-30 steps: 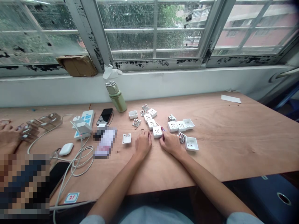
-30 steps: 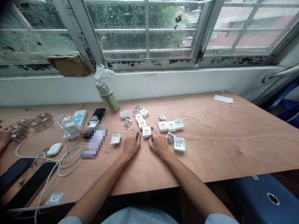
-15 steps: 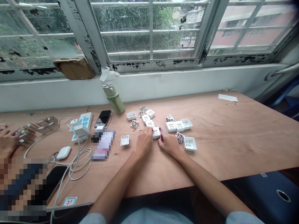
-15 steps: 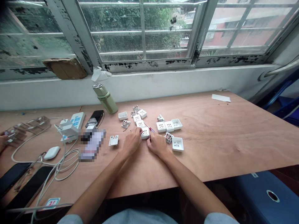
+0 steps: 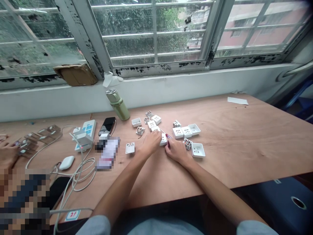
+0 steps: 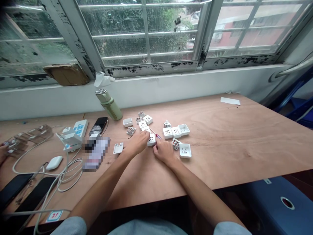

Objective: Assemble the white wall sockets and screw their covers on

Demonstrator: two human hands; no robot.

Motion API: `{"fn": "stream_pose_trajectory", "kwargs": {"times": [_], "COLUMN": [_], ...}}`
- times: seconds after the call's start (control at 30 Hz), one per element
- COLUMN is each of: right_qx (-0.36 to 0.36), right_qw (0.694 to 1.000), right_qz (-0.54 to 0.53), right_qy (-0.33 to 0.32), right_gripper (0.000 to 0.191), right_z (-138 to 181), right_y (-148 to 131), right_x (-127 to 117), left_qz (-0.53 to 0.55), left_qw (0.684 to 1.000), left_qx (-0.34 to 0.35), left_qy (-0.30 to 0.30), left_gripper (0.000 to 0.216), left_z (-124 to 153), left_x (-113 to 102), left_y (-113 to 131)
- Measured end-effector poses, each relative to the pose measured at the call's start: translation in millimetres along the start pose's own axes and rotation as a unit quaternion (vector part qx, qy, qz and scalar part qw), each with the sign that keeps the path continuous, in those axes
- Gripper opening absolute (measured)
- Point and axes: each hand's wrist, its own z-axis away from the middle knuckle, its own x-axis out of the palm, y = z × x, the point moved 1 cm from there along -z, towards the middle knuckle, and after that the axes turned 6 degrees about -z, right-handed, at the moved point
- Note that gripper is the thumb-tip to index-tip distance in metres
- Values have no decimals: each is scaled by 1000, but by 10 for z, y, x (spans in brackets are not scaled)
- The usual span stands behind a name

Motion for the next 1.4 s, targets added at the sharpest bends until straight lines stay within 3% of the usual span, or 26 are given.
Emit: {"fn": "stream_pose_trajectory", "kwargs": {"times": [0.37,0.8,1.4], "right_qx": [19,10,27], "right_qw": [1000,1000,1000], "right_qz": [-2,-7,-7], "right_qy": [-13,-12,-6], "right_gripper": [25,29,23], "right_z": [-4,7,3], "right_y": [-11,-17,-3], "right_x": [-3,-50,-21], "left_qz": [9,120,202], "left_qw": [999,985,954], "left_qx": [0,-101,-81], "left_qy": [-33,79,206], "left_gripper": [24,17,23], "left_z": [-59,59,279], "left_x": [-142,236,554], "left_y": [71,124,233]}}
